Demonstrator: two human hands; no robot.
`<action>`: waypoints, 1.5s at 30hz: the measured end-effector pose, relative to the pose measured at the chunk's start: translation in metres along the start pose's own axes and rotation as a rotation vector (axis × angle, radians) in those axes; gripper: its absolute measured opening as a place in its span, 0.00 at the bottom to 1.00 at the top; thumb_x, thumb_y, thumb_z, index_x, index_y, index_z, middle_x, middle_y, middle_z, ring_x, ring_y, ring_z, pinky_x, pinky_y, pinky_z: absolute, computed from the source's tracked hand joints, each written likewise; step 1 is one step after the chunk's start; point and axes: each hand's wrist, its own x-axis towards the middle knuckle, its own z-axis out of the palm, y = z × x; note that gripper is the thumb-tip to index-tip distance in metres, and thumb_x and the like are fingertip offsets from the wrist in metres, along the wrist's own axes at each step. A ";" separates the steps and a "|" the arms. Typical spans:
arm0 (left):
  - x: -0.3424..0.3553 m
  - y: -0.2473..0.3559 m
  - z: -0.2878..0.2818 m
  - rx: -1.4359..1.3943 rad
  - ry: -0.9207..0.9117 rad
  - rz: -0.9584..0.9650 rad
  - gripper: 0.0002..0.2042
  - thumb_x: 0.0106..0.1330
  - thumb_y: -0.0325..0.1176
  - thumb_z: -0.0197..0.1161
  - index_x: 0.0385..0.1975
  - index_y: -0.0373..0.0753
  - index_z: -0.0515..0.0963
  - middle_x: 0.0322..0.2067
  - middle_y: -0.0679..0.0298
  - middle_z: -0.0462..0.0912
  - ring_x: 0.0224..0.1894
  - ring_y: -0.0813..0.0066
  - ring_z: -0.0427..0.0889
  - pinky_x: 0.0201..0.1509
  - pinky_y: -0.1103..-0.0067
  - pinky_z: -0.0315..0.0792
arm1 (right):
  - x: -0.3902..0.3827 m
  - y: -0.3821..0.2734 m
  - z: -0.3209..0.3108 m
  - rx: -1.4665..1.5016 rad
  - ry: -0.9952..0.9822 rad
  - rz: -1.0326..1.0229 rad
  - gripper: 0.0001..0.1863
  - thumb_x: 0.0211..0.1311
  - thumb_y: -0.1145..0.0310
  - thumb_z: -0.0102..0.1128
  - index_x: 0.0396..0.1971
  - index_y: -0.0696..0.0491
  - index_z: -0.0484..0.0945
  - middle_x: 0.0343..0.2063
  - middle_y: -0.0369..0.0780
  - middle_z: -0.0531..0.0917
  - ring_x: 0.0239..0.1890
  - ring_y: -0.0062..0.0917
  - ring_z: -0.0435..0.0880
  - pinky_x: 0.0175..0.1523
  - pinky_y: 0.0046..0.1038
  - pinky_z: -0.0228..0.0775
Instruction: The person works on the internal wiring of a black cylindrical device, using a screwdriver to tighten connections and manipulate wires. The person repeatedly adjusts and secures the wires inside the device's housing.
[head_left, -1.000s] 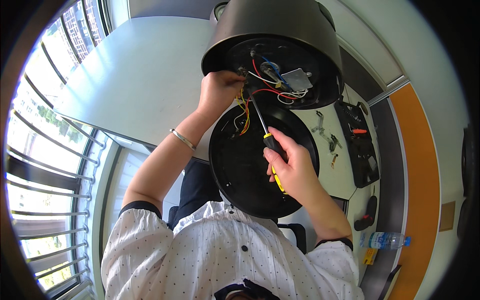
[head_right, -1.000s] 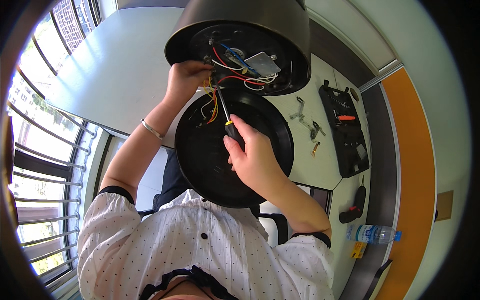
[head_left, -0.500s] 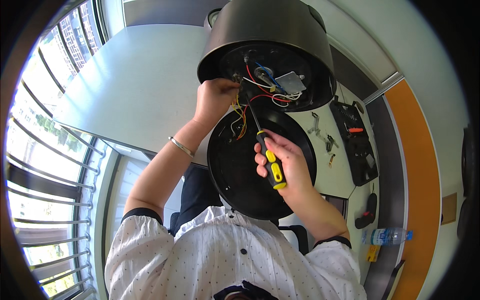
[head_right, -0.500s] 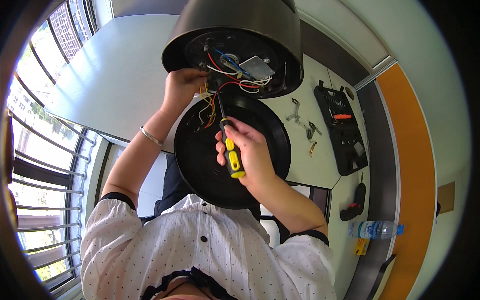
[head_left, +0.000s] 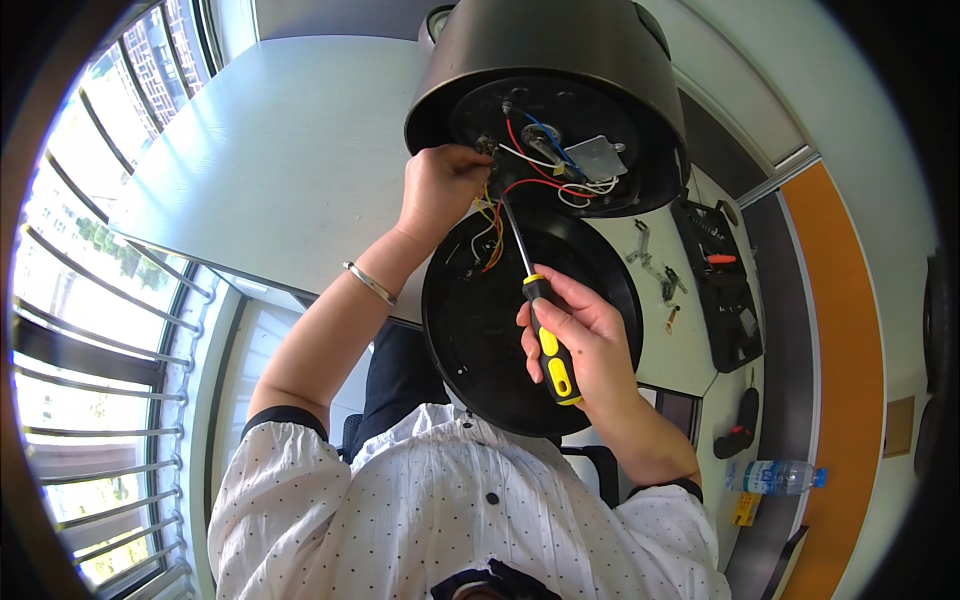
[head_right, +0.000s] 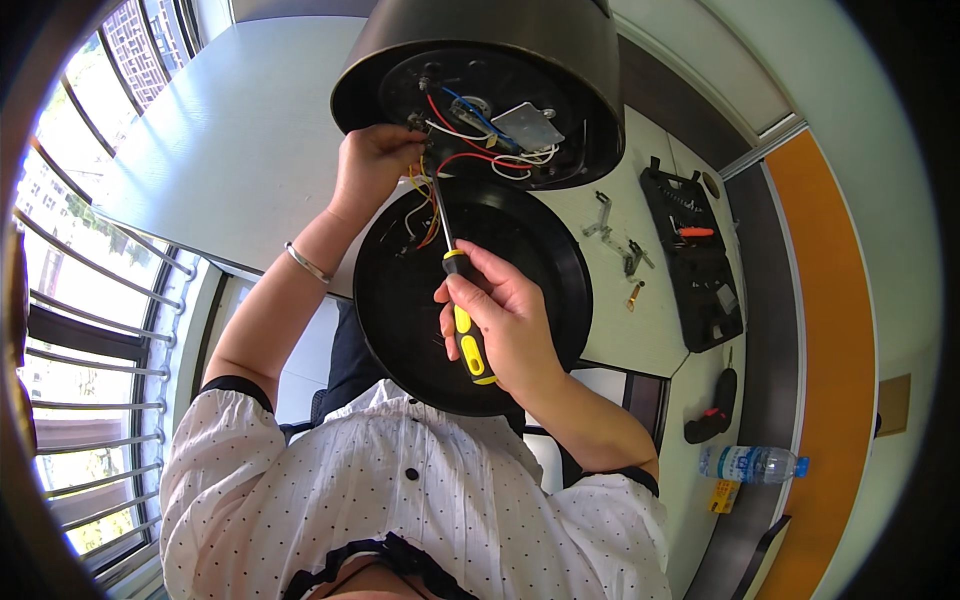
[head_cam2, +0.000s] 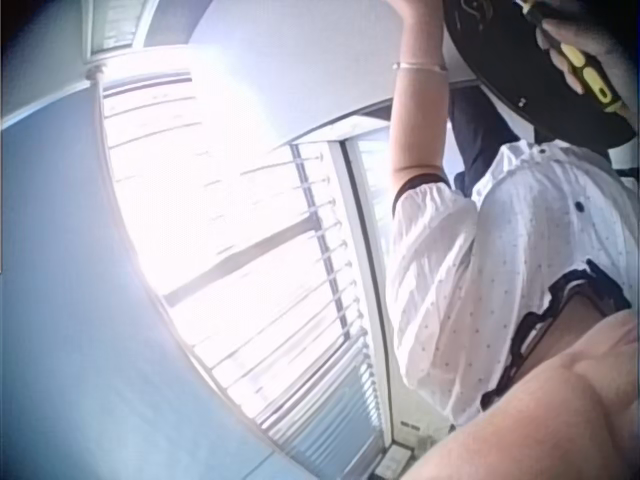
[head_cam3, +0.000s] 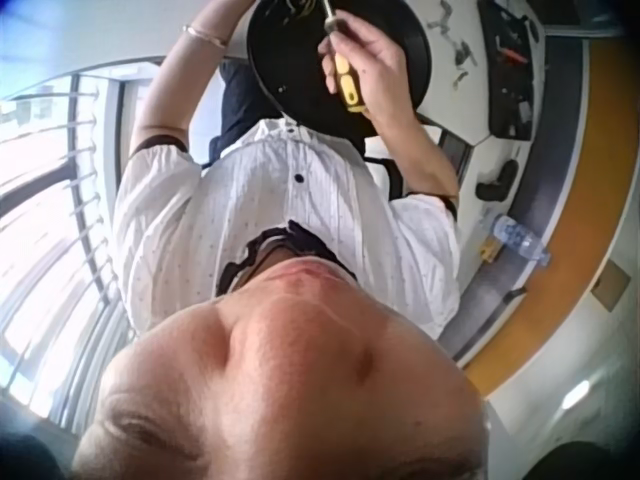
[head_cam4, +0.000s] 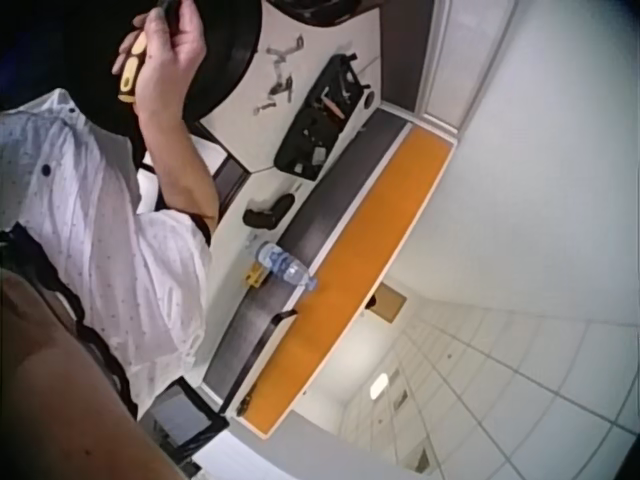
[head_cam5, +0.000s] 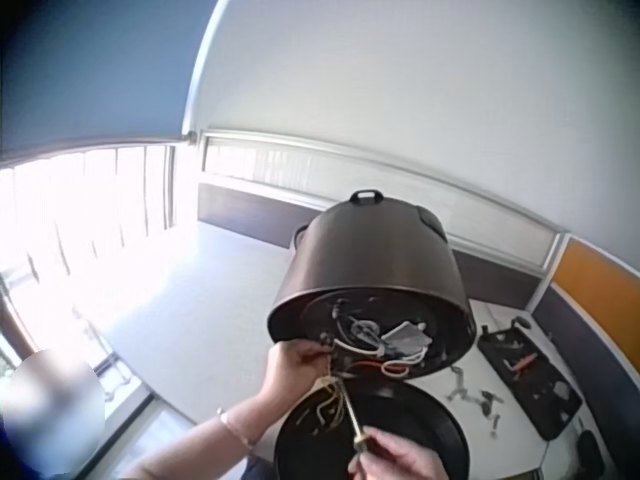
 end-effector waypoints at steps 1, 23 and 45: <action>0.000 0.001 0.000 0.012 -0.003 0.002 0.07 0.54 0.22 0.63 0.33 0.28 0.80 0.25 0.60 0.83 0.25 0.80 0.80 0.28 0.85 0.75 | 0.002 0.002 -0.001 -0.010 0.004 -0.012 0.23 0.64 0.74 0.50 0.58 0.62 0.61 0.29 0.42 0.77 0.23 0.21 0.76 0.23 0.23 0.72; -0.001 0.003 0.000 0.011 -0.030 0.000 0.07 0.54 0.22 0.62 0.33 0.28 0.80 0.25 0.60 0.83 0.25 0.81 0.80 0.29 0.84 0.75 | 0.007 0.005 -0.007 -0.284 0.041 -0.066 0.24 0.62 0.75 0.52 0.58 0.61 0.62 0.31 0.43 0.77 0.24 0.20 0.76 0.21 0.21 0.71; 0.000 0.000 0.001 0.009 -0.001 0.027 0.08 0.50 0.24 0.62 0.30 0.31 0.81 0.22 0.56 0.82 0.23 0.75 0.82 0.29 0.81 0.73 | 0.007 -0.008 -0.007 0.175 0.001 0.072 0.19 0.64 0.73 0.47 0.54 0.62 0.65 0.32 0.45 0.76 0.27 0.24 0.74 0.21 0.23 0.69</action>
